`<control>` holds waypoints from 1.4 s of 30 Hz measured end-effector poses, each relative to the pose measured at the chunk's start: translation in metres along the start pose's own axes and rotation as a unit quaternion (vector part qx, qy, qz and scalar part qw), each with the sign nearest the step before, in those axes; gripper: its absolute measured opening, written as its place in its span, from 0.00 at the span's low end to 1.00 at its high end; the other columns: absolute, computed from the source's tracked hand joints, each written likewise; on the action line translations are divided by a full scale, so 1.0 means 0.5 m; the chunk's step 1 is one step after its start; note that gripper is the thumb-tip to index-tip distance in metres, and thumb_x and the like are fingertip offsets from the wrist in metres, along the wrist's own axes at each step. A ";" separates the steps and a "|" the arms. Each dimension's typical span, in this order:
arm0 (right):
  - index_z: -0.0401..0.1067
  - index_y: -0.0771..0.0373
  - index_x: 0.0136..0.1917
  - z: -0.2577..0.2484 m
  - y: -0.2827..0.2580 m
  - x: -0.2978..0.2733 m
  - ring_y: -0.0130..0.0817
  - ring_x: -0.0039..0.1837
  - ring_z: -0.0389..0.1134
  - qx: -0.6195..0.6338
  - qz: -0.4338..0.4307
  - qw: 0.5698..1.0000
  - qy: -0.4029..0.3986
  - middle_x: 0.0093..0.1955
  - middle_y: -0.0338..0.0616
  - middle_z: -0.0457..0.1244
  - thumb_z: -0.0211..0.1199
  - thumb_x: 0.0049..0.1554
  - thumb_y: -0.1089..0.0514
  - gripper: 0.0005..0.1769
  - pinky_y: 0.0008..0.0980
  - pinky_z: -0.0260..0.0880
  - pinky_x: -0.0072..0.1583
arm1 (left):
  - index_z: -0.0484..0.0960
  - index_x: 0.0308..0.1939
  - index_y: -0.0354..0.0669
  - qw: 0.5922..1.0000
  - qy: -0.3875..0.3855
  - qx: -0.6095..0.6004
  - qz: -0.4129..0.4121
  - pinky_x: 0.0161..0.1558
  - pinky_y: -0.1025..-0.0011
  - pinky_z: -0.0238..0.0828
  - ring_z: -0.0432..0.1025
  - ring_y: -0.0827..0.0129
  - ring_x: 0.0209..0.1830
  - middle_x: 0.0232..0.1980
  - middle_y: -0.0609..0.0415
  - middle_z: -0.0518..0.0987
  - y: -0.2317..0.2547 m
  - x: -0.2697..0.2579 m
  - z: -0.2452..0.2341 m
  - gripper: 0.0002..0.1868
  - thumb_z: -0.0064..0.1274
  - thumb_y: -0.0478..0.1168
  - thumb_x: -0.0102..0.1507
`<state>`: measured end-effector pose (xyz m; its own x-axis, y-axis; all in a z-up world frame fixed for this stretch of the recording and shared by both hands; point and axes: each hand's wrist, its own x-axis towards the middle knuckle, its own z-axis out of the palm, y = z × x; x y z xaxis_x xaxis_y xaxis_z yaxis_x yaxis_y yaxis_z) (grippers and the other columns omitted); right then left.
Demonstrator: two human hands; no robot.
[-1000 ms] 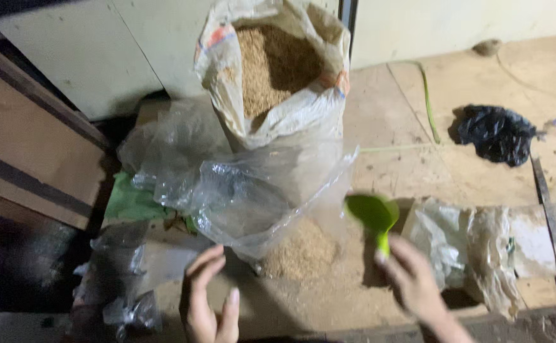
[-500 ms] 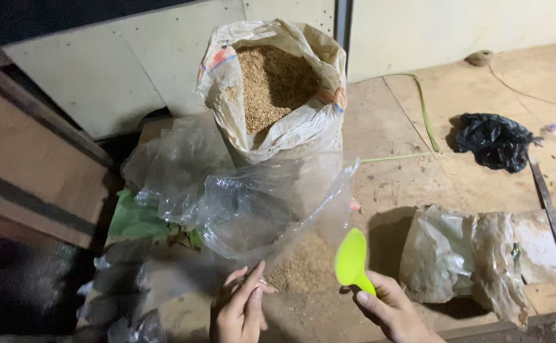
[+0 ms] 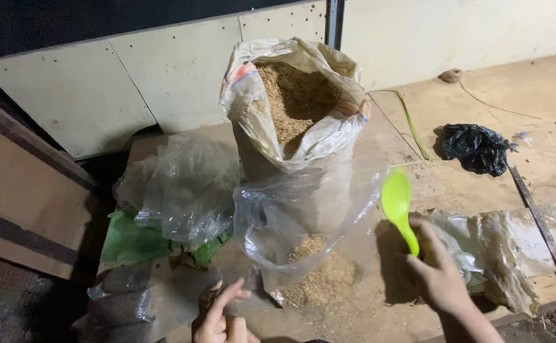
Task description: The person uses a green plastic scoop to transfer grain from a large white sack into a clear plastic bag placed on a wooden table. The person repeatedly scoops the grain and pours it into the bag, gradually filling it.
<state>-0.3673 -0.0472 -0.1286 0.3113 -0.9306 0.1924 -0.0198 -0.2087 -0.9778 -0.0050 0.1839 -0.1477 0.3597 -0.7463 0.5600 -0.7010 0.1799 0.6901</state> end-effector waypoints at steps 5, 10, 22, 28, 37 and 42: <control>0.54 0.63 0.71 0.046 -0.062 0.020 0.36 0.69 0.62 -0.094 -0.019 0.995 0.034 0.67 0.48 0.62 0.57 0.50 0.76 0.36 0.34 0.63 0.66 | 0.82 0.37 0.42 0.987 0.068 0.063 0.132 0.68 0.58 0.59 0.80 0.74 0.38 0.33 0.58 0.85 -0.125 0.007 -0.029 0.14 0.44 0.30 0.51; 0.63 0.63 0.67 0.073 -0.151 0.038 0.33 0.63 0.69 -0.174 -0.077 0.982 0.012 0.61 0.46 0.67 0.60 0.52 0.74 0.30 0.31 0.70 0.63 | 0.72 0.21 0.47 0.985 0.095 0.036 0.143 0.69 0.60 0.59 0.78 0.76 0.36 0.29 0.59 0.80 -0.213 -0.001 -0.018 0.06 0.43 0.32 0.51; 0.76 0.53 0.63 0.169 -0.376 0.082 0.37 0.39 0.72 -0.390 -0.069 0.917 0.054 0.44 0.48 0.72 0.60 0.59 0.58 0.18 0.36 0.71 0.43 | 0.85 0.47 0.36 0.943 0.068 -0.227 -0.235 0.37 0.57 0.77 0.78 0.61 0.23 0.37 0.46 0.87 -0.154 0.060 -0.031 0.15 0.42 0.29 0.64; 0.76 0.46 0.64 0.206 -0.423 0.146 0.44 0.43 0.74 -0.528 -0.082 0.845 0.001 0.46 0.46 0.72 0.53 0.62 0.54 0.18 0.42 0.74 0.43 | 0.78 0.53 0.35 0.988 0.052 -0.144 0.014 0.54 0.70 0.71 0.77 0.74 0.36 0.35 0.52 0.87 -0.052 0.156 -0.052 0.13 0.48 0.32 0.64; 0.76 0.39 0.60 0.250 -0.479 0.298 0.44 0.47 0.73 -0.682 -0.036 0.713 -0.156 0.44 0.43 0.71 0.49 0.63 0.58 0.20 0.44 0.75 0.47 | 0.83 0.49 0.39 0.990 0.020 -0.094 -0.101 0.47 0.75 0.69 0.75 0.80 0.28 0.34 0.56 0.89 -0.050 0.147 -0.045 0.13 0.50 0.31 0.61; 0.77 0.36 0.61 0.267 -0.464 0.349 0.47 0.52 0.73 -0.646 -0.081 0.740 -0.170 0.48 0.45 0.71 0.48 0.58 0.63 0.27 0.48 0.74 0.53 | 0.83 0.49 0.38 0.980 0.029 -0.123 -0.155 0.37 0.76 0.67 0.68 0.78 0.23 0.36 0.55 0.89 -0.047 0.140 -0.020 0.14 0.51 0.30 0.60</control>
<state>-0.1816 -0.1210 0.1207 0.6262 -0.7780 0.0515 -0.7787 -0.6273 -0.0072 0.0429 0.1339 -0.1204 0.5707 -0.7532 0.3270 -0.3855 0.1058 0.9166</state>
